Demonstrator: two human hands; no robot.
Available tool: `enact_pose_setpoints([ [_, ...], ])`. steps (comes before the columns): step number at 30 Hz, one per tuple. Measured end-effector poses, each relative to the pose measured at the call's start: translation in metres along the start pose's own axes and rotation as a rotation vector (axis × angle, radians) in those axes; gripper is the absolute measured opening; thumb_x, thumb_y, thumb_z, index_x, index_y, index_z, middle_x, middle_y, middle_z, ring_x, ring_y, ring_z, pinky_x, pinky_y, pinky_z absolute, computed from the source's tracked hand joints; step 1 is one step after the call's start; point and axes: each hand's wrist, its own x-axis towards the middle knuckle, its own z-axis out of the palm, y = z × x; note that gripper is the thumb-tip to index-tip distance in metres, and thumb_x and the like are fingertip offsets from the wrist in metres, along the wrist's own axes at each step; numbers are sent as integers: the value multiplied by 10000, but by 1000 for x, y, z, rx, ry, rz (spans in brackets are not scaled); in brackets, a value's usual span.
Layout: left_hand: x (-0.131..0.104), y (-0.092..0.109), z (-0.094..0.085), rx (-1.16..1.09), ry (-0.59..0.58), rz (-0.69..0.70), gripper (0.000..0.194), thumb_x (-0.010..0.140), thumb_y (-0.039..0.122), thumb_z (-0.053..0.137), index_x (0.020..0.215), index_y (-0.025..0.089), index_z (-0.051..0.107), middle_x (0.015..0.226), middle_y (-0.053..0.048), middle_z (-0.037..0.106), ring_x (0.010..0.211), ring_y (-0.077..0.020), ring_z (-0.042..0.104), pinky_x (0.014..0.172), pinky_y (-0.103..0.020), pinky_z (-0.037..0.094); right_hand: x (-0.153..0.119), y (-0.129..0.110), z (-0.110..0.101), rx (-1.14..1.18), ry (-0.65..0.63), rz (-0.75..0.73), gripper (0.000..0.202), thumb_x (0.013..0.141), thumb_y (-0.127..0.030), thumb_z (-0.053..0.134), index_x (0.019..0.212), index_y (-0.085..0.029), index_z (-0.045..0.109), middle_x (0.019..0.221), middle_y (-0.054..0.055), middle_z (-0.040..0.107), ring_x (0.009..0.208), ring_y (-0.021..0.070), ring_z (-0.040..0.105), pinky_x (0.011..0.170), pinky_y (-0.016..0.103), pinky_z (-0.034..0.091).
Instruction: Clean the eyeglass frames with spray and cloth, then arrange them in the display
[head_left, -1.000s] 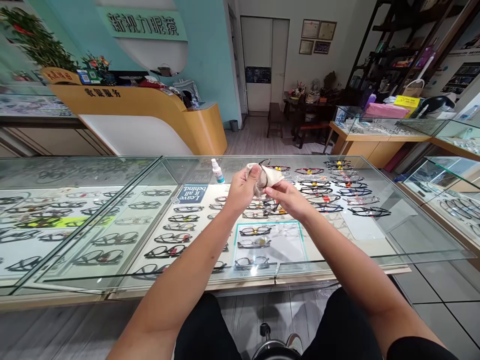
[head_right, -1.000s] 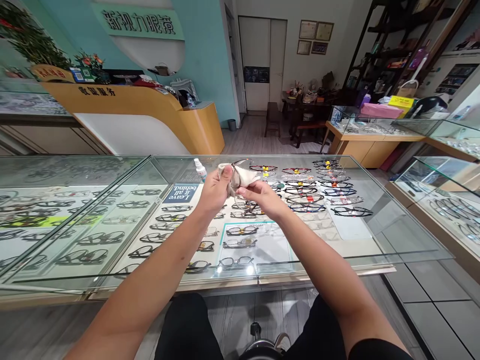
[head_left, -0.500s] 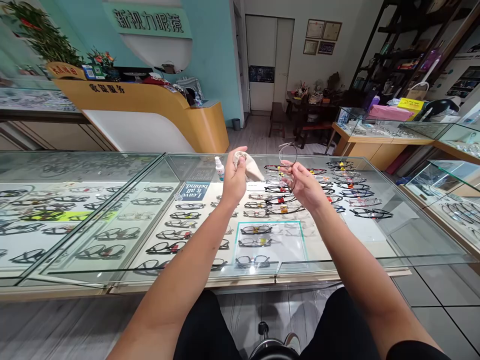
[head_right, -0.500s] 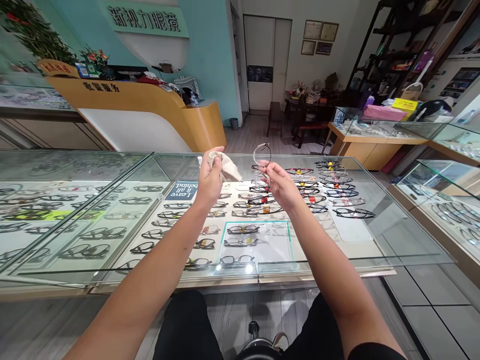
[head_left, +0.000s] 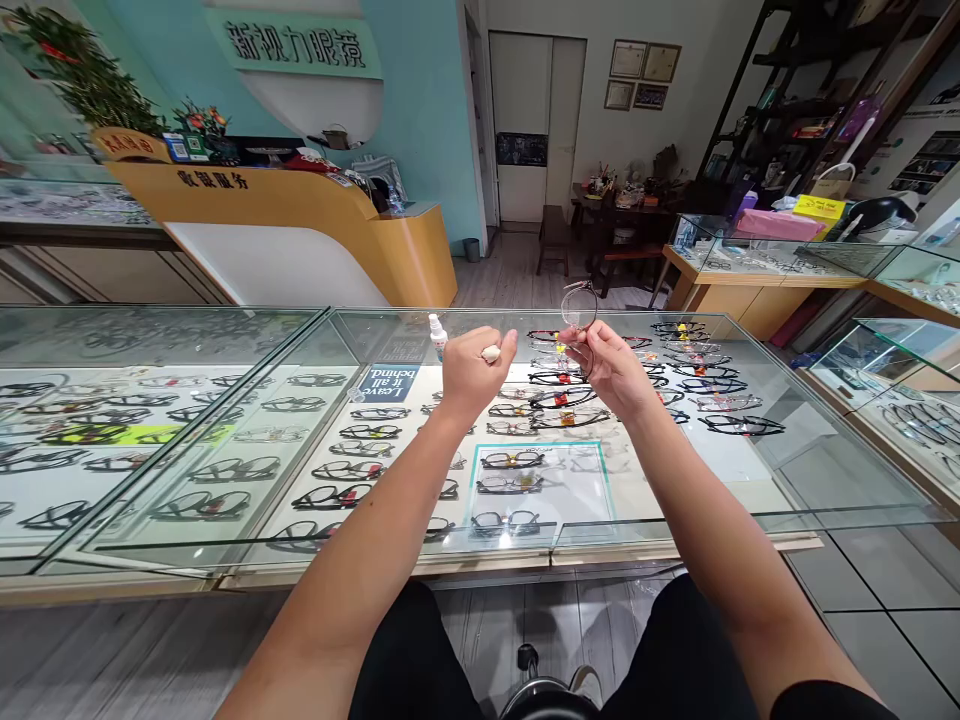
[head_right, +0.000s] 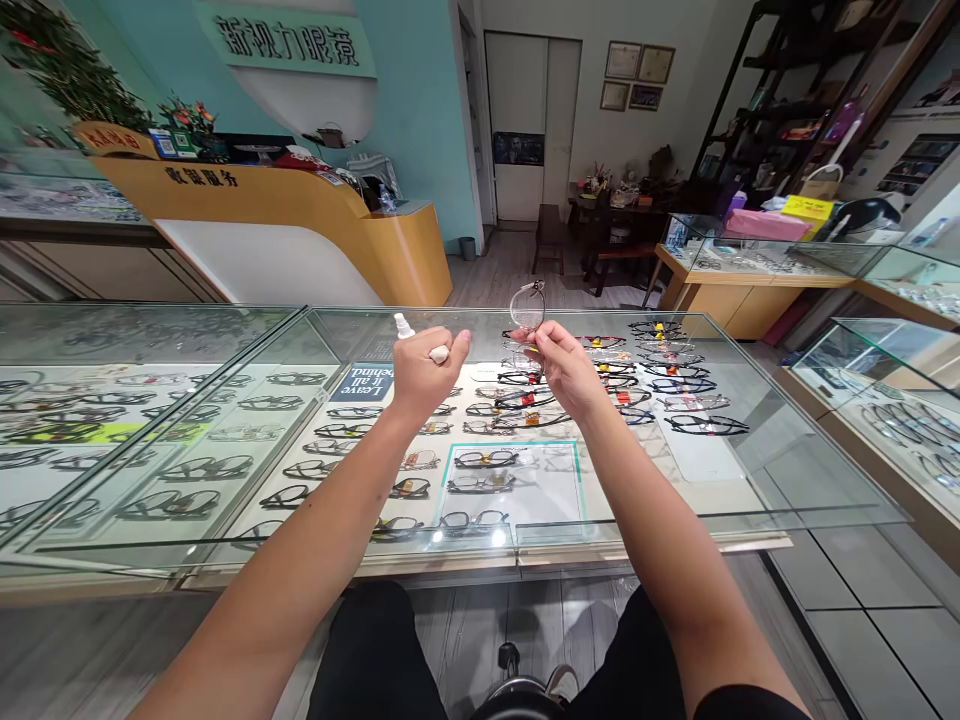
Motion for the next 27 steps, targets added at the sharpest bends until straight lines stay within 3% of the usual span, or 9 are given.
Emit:
enact_pose_setpoints([
  [2, -1, 2, -1, 27, -17, 17, 452, 1004, 466, 709, 665, 236, 517, 613, 23, 487, 581, -152, 404, 640, -339, 302, 0, -1, -2, -21, -16, -33, 494, 795, -668, 953, 842, -289, 640, 1068, 36, 799, 1209, 254, 728, 1146, 383, 512],
  [4, -2, 3, -1, 38, -40, 43, 296, 973, 532, 774, 942, 241, 727, 770, 1, 640, 657, -169, 522, 691, -325, 383, 0, -3, -5, -78, -42, -60, 457, 825, -665, 939, 854, -287, 684, 979, 21, 784, 1111, 245, 730, 1141, 394, 500],
  [7, -3, 1, 0, 56, -92, 139, 679, 893, 698, 859, 1399, 263, 738, 945, -45, 708, 809, -227, 596, 793, -347, 471, 0, -7, -11, -200, -120, -50, 423, 868, -661, 910, 874, -277, 734, 936, 22, 786, 1039, 251, 723, 1095, 416, 506],
  [10, -3, -3, 3, 71, -133, 246, 922, 848, 808, 860, 1572, 270, 669, 985, -68, 695, 898, -265, 603, 858, -381, 515, -1, -13, -12, -267, -207, -15, 434, 860, -661, 917, 852, -258, 756, 902, 34, 794, 975, 250, 721, 1033, 422, 525],
  [12, -3, -5, 5, 73, -134, 304, 925, 862, 828, 836, 1582, 269, 682, 1047, -86, 698, 944, -271, 626, 886, -393, 541, -1, -16, -11, -282, -240, -4, 449, 851, -667, 922, 824, -248, 762, 867, 34, 787, 914, 239, 710, 990, 418, 537],
  [15, -4, -5, 5, 64, -129, 348, 781, 917, 800, 798, 1488, 268, 764, 1167, -125, 724, 1051, -290, 678, 945, -415, 570, -2, -19, -10, -299, -271, 3, 458, 846, -670, 924, 797, -242, 767, 831, 32, 782, 866, 227, 696, 952, 413, 543],
  [22, -6, 0, 6, 35, -144, 310, 666, 925, 809, 780, 1314, 271, 821, 1360, -156, 798, 1248, -356, 738, 1098, -499, 574, -2, -18, -10, -327, -269, -1, 459, 853, -678, 904, 791, -244, 767, 825, 35, 782, 873, 237, 703, 970, 431, 553],
  [27, -6, 4, 5, -23, -70, 235, 656, 867, 809, 842, 1231, 264, 801, 1249, -136, 831, 1196, -352, 752, 1090, -500, 577, -3, -16, -6, -370, -140, -126, 485, 899, -752, 819, 865, -269, 786, 946, 46, 783, 998, 265, 700, 997, 428, 540],
])
